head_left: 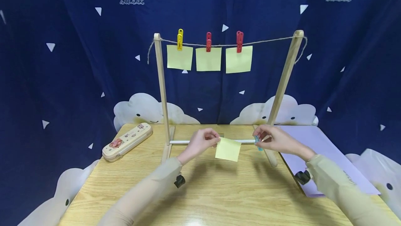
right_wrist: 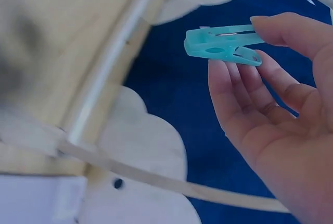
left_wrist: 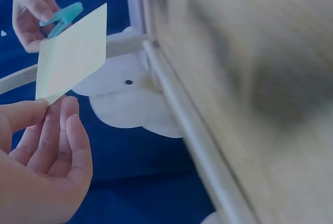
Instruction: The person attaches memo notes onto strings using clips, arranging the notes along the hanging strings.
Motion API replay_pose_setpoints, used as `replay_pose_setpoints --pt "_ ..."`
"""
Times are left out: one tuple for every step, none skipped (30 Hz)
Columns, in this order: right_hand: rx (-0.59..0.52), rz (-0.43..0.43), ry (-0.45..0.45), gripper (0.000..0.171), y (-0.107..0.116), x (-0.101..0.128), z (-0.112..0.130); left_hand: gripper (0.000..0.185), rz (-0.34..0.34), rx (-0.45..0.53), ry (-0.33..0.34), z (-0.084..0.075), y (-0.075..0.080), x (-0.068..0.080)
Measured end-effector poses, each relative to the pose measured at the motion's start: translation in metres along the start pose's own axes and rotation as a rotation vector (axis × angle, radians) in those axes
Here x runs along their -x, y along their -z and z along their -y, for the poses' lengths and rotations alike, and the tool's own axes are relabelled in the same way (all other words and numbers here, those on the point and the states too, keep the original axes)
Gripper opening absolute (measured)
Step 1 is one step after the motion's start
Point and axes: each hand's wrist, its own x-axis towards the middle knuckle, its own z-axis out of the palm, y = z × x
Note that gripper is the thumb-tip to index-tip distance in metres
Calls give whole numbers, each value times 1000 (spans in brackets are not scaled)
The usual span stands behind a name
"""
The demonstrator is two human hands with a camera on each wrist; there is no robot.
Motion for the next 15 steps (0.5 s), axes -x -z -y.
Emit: replay_pose_setpoints --pt "2 -15 2 21 7 0 2 9 -5 -4 -10 -4 -1 -4" --pt "6 -27 3 21 15 -1 5 9 -8 -4 -26 -9 -2 -9" --pt "4 -41 2 22 22 -1 7 8 -15 -9 -44 -13 -2 -13" --pt "4 -53 2 22 29 -1 10 8 -23 -10 -57 -18 -3 -18" --pt "7 -67 3 23 37 -2 12 8 -30 -16 -70 -23 -4 -22" --pt "8 -79 8 23 44 -2 15 7 -38 -27 -83 -27 -4 -27" --pt "20 -92 15 23 52 -3 17 7 -45 -29 -94 -32 -5 -31" --pt "36 -109 19 24 60 -4 20 7 -50 -29 -106 -37 -5 -35" --pt "54 -130 22 25 67 -4 23 7 -56 -32 -111 -42 -5 -39" --pt "75 -148 24 25 74 -5 26 7 -62 -34 -115 -47 -5 -44" --pt "99 -168 21 26 80 -6 29 7 -67 -33 -123 -53 -5 -48" --pt "119 -187 4 27 87 -7 33 6 -72 -32 -127 -58 -4 -52" --pt "133 -205 -17 28 93 -9 36 7 -78 -31 -131 -64 -4 -56" --pt "139 -222 -43 29 99 -10 39 7 -87 -36 -137 -70 -3 -60" --pt "149 -236 -70 29 105 -11 42 7 -96 -38 -142 -76 -3 -65"
